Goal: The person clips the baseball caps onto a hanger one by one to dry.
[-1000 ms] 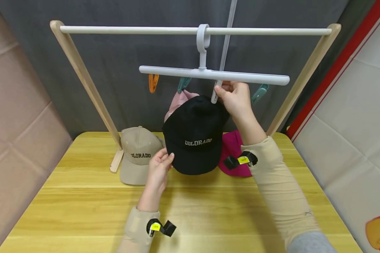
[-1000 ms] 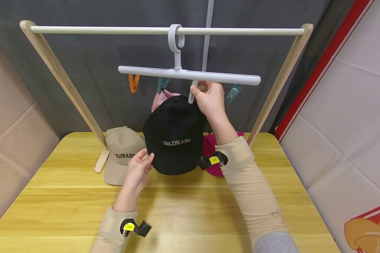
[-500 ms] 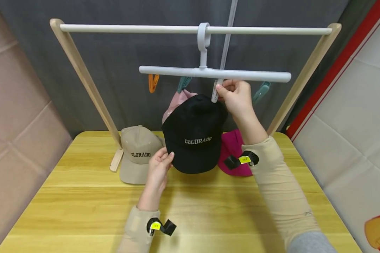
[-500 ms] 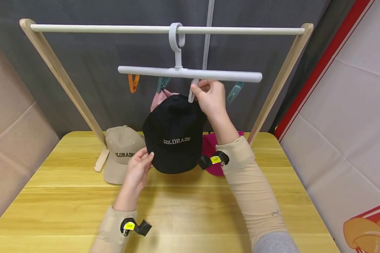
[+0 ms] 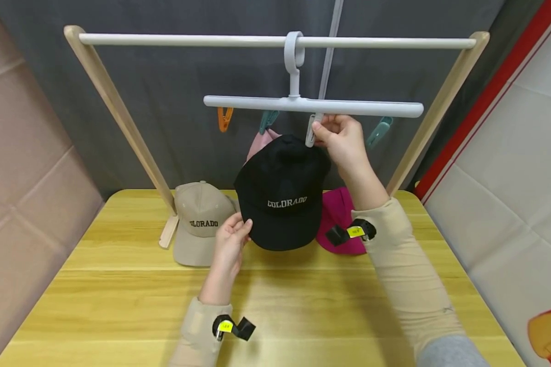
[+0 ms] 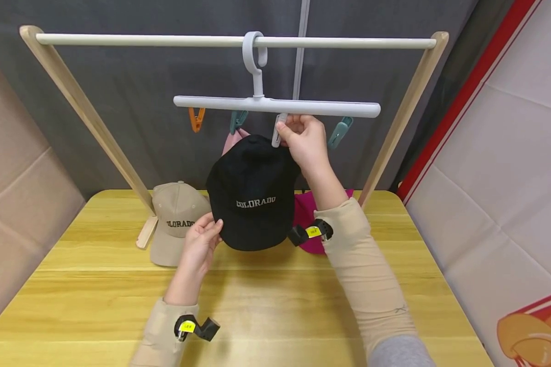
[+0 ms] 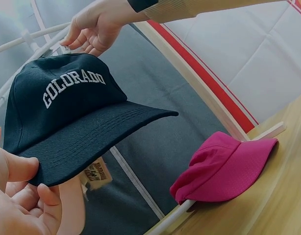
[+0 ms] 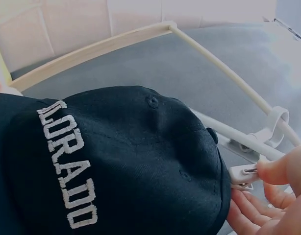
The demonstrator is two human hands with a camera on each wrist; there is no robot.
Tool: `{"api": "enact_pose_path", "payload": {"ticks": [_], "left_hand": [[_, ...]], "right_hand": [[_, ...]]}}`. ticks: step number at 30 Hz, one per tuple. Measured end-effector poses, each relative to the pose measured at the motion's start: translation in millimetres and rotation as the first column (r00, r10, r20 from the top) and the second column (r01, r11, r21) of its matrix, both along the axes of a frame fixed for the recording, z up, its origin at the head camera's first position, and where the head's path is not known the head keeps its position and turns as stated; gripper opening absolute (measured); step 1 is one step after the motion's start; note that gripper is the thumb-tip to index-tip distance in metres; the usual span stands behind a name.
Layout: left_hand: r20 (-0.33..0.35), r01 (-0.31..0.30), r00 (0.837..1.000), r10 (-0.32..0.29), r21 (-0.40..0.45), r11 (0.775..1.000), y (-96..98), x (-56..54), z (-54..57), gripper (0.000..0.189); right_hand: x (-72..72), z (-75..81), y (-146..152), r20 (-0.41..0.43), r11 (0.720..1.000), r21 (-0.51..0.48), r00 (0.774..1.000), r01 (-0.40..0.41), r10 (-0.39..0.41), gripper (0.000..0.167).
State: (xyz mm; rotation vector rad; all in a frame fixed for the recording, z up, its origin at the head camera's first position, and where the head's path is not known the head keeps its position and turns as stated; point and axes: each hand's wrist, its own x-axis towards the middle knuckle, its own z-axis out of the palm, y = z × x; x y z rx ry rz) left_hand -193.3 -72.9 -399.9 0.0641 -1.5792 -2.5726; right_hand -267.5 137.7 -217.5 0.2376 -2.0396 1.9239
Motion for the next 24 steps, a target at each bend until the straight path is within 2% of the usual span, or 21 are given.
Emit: {"api": "enact_pose_path", "payload": {"ticks": [6, 13, 24], "left_hand": [[-0.004, 0.003, 1.0, -0.003, 0.004, 1.0, -0.8, -0.8, -0.7, 0.015], [0.001, -0.004, 1.0, 0.004, 0.006, 1.0, -0.3, 0.0, 0.2, 0.016], [0.006, -0.007, 1.0, 0.007, -0.009, 1.0, -0.4, -0.1, -0.6, 0.015]], "right_hand": [[-1.7, 1.4, 2.2, 0.071, 0.999, 0.013, 0.997, -0.034, 0.033, 0.037], [-1.0, 3.7, 3.4, 0.105, 0.995, 0.077, 0.993, -0.063, 0.055, 0.034], [-0.6, 2.4, 1.0, 0.07, 0.998, 0.046, 0.997, -0.049, 0.046, 0.028]]}}
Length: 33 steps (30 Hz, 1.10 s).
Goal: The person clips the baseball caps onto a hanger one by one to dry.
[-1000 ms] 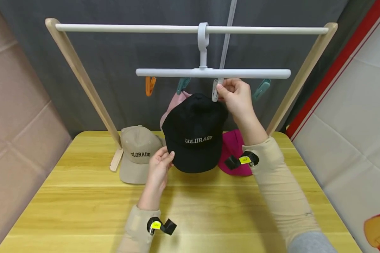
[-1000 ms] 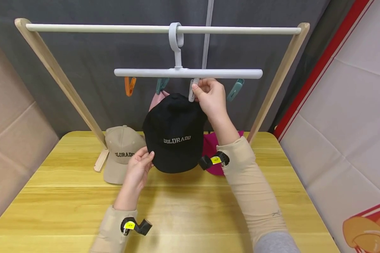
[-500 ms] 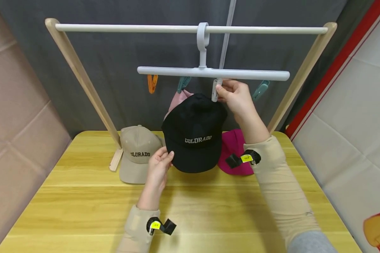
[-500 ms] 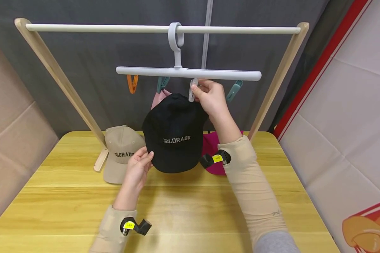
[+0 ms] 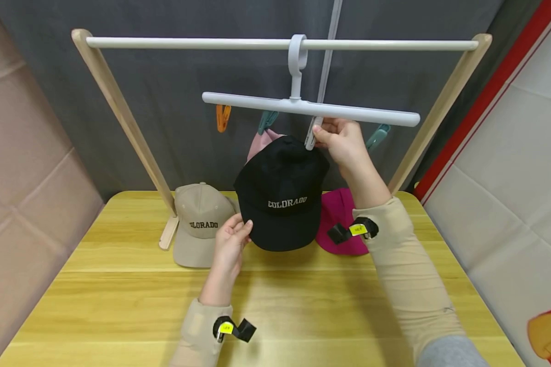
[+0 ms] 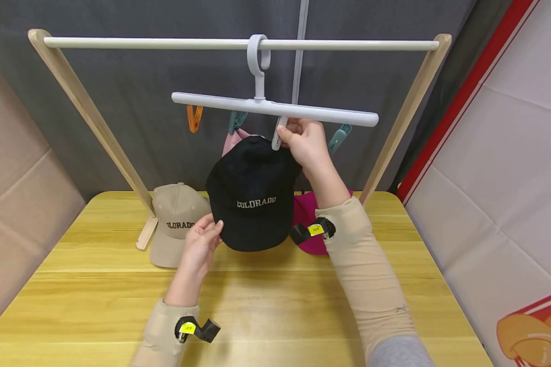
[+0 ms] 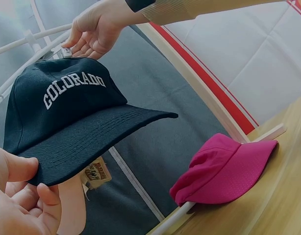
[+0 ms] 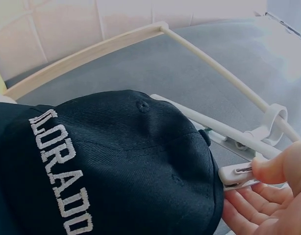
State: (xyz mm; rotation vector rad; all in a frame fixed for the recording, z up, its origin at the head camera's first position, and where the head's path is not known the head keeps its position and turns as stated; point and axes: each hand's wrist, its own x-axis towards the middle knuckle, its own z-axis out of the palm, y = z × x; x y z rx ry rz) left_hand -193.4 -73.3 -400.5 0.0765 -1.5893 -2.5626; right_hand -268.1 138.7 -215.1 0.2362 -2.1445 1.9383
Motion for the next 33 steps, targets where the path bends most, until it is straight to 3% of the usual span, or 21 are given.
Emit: {"api": "enact_pose_path", "payload": {"ticks": [25, 33], "left_hand": [[-0.022, 0.015, 1.0, -0.015, 0.02, 1.0, 12.4, -0.3, 8.6, 0.019], [-0.014, 0.045, 0.999, -0.045, 0.009, 0.999, 13.9, 0.0, 6.4, 0.021]], "right_hand": [[1.2, -4.9, 5, -0.032, 1.0, -0.03, 0.999, -0.004, 0.003, 0.027], [0.1, -9.6, 4, -0.074, 1.0, 0.013, 0.997, 0.022, -0.021, 0.037]]}}
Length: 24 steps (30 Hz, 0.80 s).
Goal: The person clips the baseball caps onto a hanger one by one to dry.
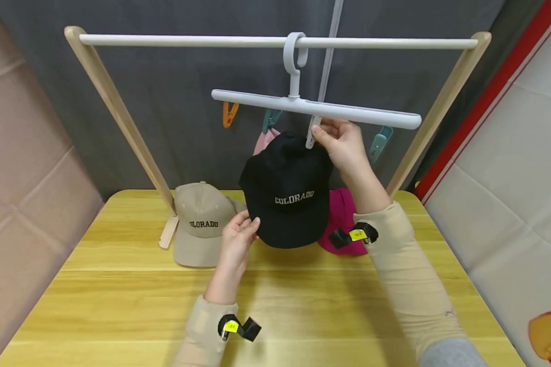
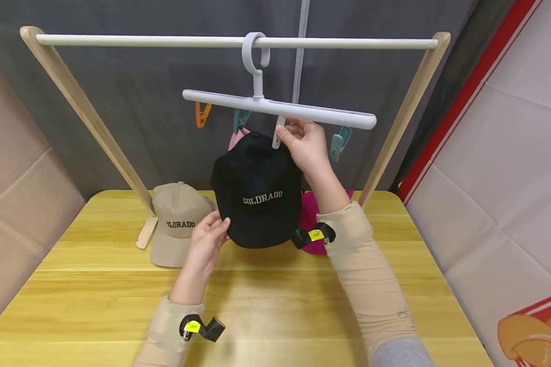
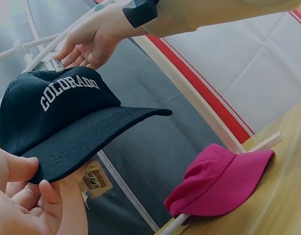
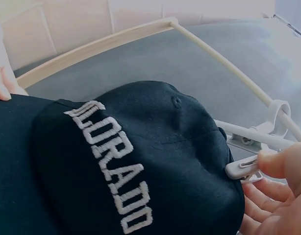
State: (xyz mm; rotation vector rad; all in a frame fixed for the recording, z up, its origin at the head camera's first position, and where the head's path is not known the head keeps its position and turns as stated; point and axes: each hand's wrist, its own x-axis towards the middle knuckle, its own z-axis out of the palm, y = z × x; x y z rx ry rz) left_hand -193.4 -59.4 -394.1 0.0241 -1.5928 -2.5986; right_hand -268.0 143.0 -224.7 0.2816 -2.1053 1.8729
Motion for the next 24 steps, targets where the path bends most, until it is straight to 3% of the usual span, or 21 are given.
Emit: {"api": "enact_pose_path", "payload": {"ticks": [12, 24], "left_hand": [[0.011, 0.13, 0.992, -0.129, -0.046, 0.991, 1.4, -1.1, -6.8, 0.015], [0.048, 0.247, 0.969, -0.242, -0.193, 0.95, 2.5, -2.4, -15.1, 0.032]], "right_hand": [[0.4, -6.0, -3, -0.03, 0.995, 0.077, 0.998, 0.061, -0.059, 0.039], [1.1, -24.3, 8, -0.124, 0.98, 0.192, 0.992, 0.044, -0.02, 0.038]]}}
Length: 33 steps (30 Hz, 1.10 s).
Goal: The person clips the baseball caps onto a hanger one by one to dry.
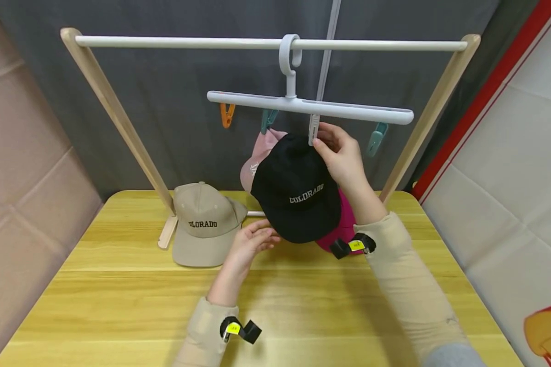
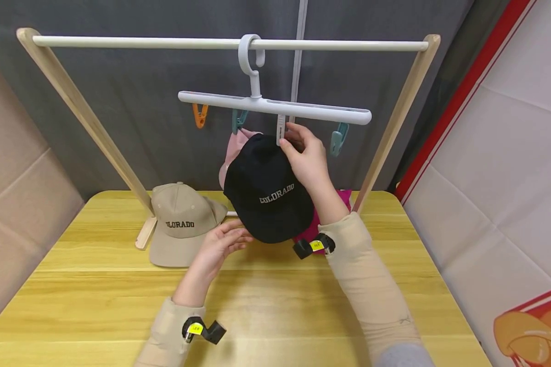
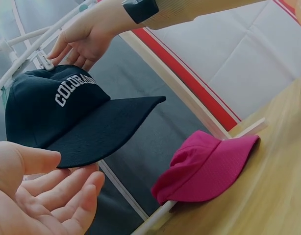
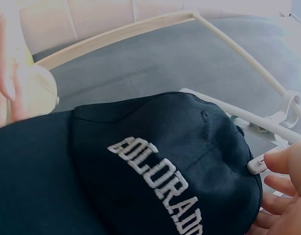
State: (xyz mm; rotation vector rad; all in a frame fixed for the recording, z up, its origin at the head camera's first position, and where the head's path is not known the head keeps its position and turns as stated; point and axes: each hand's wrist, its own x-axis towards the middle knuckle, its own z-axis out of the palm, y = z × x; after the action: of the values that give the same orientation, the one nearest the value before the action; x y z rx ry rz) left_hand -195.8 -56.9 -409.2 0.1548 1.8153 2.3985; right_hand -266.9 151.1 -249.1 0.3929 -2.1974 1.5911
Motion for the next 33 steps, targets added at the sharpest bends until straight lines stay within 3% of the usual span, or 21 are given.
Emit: {"api": "enact_pose_path", "payload": {"ticks": [5, 12, 33], "left_hand": [[-0.008, 0.017, 1.0, -0.017, -0.034, 0.999, -2.4, 0.0, -3.5, 0.035], [-0.022, 0.01, 1.0, -0.011, -0.042, 0.999, -5.3, 1.3, -6.7, 0.033], [0.018, 0.026, 1.0, -0.025, -0.052, 0.998, -9.3, 5.3, -17.3, 0.031]], "right_hand": [[1.6, -8.1, 6, -0.021, 1.0, 0.021, 1.0, -0.004, 0.005, 0.04], [4.8, -16.8, 12, 0.017, 0.998, 0.053, 0.999, 0.033, -0.034, 0.043], [14.9, -48.0, 39, 0.068, 0.995, 0.033, 0.993, 0.097, -0.099, 0.041]]}}
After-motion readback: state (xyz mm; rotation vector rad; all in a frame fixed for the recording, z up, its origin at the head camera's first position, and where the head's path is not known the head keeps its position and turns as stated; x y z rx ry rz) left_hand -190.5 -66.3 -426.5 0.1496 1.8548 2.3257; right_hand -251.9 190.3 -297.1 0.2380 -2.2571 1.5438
